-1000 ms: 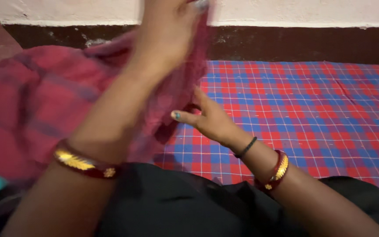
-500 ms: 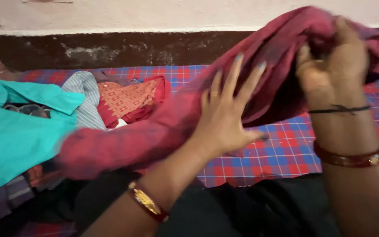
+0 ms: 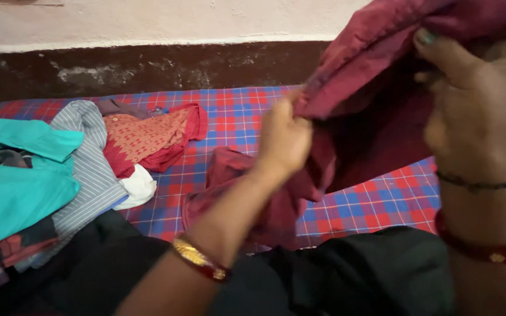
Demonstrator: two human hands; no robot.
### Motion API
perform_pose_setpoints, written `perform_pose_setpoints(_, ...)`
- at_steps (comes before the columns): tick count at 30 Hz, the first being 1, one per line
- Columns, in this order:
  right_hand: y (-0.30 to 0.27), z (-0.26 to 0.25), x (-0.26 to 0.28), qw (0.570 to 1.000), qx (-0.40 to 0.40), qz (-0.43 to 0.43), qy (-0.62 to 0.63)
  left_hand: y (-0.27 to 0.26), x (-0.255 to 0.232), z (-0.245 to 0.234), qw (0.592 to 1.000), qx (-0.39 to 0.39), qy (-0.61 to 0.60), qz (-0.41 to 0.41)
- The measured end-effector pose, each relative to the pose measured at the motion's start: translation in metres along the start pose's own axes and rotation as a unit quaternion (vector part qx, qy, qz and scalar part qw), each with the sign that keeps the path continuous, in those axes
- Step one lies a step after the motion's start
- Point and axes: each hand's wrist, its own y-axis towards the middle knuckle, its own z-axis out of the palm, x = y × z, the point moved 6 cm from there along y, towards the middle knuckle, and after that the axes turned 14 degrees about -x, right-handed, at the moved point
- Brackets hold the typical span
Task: The person buttons a red plaid shirt by hand while it lies on a bed.
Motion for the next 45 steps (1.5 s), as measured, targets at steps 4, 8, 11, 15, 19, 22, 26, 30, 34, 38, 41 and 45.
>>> perform_pose_setpoints(4,0.016,-0.027,-0.024,0.984,0.039,-0.070,-0.157,0.052,0.002,-0.058,0.994,0.045,-0.002,0.097)
perform_pose_setpoints(8,0.022,-0.056,-0.087,0.980,0.051,0.152,-0.120,0.077,0.055,-0.066,0.934,0.248,-0.177,-0.185)
perform_pose_setpoints(11,0.013,-0.063,-0.137,0.956,0.067,0.224,-0.175,0.091,0.111,-0.080,0.978,0.179,0.034,-0.106)
perform_pose_setpoints(15,-0.022,-0.075,-0.213,0.901,0.110,0.288,-0.307,0.067,0.200,-0.097,0.969,-0.018,0.193,-0.151)
perform_pose_setpoints(19,-0.068,-0.082,-0.283,0.894,0.188,0.283,-0.292,0.013,0.245,-0.076,0.959,0.074,0.273,-0.024)
perform_pose_setpoints(22,-0.106,-0.091,-0.330,0.871,0.223,0.283,-0.335,-0.038,0.267,-0.070,0.949,0.125,0.282,-0.068)
perform_pose_setpoints(26,-0.153,-0.106,-0.378,0.827,0.269,0.311,-0.384,-0.091,0.255,-0.068,0.919,0.223,0.325,-0.035)
perform_pose_setpoints(30,-0.158,-0.098,-0.397,0.834,0.301,0.228,-0.402,-0.115,0.246,-0.053,0.747,0.442,0.487,-0.096)
perform_pose_setpoints(34,-0.127,-0.074,-0.420,0.851,0.280,0.135,-0.423,-0.092,0.237,-0.037,0.768,0.419,0.468,-0.128)
perform_pose_setpoints(38,-0.093,-0.029,-0.442,0.869,0.276,-0.066,-0.406,-0.060,0.235,-0.038,0.869,0.291,0.386,-0.106)
perform_pose_setpoints(41,-0.076,-0.010,-0.480,0.854,0.290,-0.030,-0.431,-0.046,0.229,-0.045,0.902,0.240,0.350,-0.079)
perform_pose_setpoints(45,-0.069,0.010,-0.499,0.819,0.266,-0.098,-0.498,-0.037,0.219,-0.050,0.915,0.219,0.327,-0.092)
